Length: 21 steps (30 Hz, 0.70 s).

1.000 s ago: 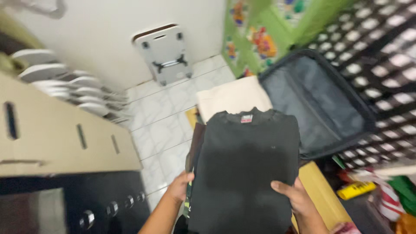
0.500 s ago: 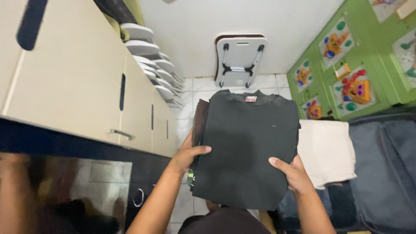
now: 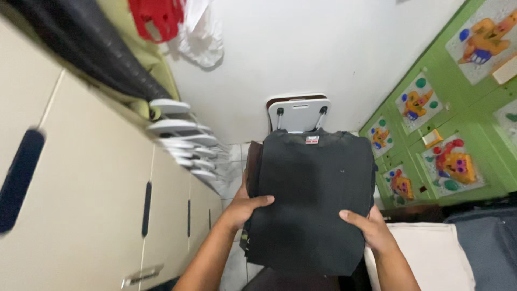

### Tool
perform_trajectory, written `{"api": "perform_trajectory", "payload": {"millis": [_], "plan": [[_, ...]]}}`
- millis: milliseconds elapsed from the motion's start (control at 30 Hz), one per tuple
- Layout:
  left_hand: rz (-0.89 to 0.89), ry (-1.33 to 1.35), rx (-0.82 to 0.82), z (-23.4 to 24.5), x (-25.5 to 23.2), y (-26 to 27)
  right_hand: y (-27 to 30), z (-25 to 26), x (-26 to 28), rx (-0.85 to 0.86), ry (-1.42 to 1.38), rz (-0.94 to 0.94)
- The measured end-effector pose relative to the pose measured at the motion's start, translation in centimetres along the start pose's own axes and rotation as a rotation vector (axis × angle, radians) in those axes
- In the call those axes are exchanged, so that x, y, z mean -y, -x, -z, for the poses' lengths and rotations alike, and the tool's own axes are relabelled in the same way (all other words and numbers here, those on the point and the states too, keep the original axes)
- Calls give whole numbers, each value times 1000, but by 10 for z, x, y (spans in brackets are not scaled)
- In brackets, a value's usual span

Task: The person packs a suitcase by retrieving folded clothes from a wardrobe and placing them inside. They also pack a white cloth into a zippered bag and add various packaged items, including diapers and wipes, into the suitcase compartments.

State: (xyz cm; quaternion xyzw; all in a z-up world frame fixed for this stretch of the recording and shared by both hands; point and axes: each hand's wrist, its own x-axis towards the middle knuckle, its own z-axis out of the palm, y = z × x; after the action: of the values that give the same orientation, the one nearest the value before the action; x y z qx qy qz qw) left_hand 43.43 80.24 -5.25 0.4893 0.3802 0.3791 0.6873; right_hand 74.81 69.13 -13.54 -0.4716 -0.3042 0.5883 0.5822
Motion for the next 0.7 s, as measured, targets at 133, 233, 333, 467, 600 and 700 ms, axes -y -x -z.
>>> {"api": "perform_trajectory", "payload": {"millis": [133,233,333,467,600,700], "plan": [[-62,-65,65,-16,-28,-74,-65,11,46,-53,-75,44],[-20,4,112,-27,-48,-131,-88,17,72,-146,-159,-9],[71,87,163,-38,-56,-185,-123,26,100,-201,-209,21],[144,73,258,-53,-61,-267,-158,45,126,-257,-222,57],[135,48,386,-82,-74,-352,-200,68,151,-425,-308,53],[236,-23,413,-103,-86,-406,-223,87,174,-475,-322,101]]}}
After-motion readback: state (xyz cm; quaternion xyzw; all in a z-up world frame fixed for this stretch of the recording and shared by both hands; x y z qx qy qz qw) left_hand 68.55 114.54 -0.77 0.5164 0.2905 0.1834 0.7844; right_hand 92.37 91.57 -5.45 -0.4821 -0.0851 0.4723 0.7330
